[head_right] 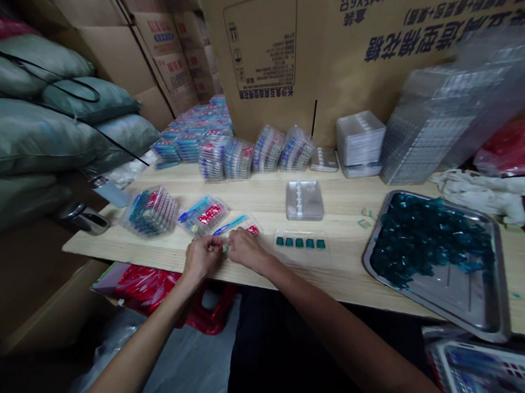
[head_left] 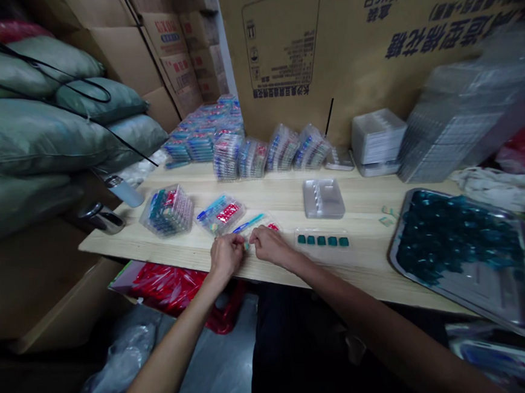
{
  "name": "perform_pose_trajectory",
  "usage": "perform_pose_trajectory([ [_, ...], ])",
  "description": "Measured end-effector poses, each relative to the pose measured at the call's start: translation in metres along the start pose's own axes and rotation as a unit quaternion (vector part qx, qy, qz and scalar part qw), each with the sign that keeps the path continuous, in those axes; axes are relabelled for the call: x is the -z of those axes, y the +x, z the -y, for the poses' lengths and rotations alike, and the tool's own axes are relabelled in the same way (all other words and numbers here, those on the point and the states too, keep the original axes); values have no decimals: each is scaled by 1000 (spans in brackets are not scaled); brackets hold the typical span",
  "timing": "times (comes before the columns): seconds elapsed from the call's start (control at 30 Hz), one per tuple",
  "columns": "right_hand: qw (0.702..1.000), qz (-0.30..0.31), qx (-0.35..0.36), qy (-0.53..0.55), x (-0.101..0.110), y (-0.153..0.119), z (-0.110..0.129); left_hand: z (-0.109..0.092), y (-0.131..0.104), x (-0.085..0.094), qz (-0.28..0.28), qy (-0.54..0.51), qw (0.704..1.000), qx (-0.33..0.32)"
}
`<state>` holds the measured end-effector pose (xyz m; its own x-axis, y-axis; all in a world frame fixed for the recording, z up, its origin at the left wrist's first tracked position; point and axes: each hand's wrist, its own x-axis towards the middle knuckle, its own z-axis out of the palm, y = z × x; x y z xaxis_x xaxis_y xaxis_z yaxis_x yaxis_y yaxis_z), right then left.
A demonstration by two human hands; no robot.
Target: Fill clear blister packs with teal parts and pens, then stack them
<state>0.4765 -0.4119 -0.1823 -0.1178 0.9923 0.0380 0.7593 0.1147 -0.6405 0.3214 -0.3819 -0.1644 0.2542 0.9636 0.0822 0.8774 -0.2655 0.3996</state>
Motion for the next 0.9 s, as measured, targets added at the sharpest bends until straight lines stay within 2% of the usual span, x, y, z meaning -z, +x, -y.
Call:
perform_pose_trajectory([
  [0.1, 1000, 8, 19, -16, 4, -5, 1, 4, -1, -2, -7, 3, 1000, -29],
  [0.23, 989, 34, 116, -81, 11, -18, 3, 17, -1, 1, -42, -64, 996, -40],
  [0.3, 979, 58, 147, -127, 13, -22, 4, 24, -3, 4, -57, -79, 991, -90],
  [0.43, 970, 71, 153, -173, 15, -23, 9, 31, -12, 1, -3, -83, 969, -231],
  [0.57, 971, 72, 157, -165, 31, -23, 6, 29, -17, -15, -37, -68, 955, -286],
  [0.67, 983, 9, 117, -142, 61, -34, -17, 17, -20, -28, -54, -59, 946, -315],
  [0.8, 980, -94, -42, -170, 110, -75, -65, -23, -37, -38, -73, -58, 941, -325],
  [0.83, 976, -95, -65, -183, 119, -89, -75, -37, -44, -40, -78, -63, 941, -324],
  [0.9, 978, -68, -39, -195, 125, -120, -91, -65, -57, -47, -68, -73, 938, -331],
])
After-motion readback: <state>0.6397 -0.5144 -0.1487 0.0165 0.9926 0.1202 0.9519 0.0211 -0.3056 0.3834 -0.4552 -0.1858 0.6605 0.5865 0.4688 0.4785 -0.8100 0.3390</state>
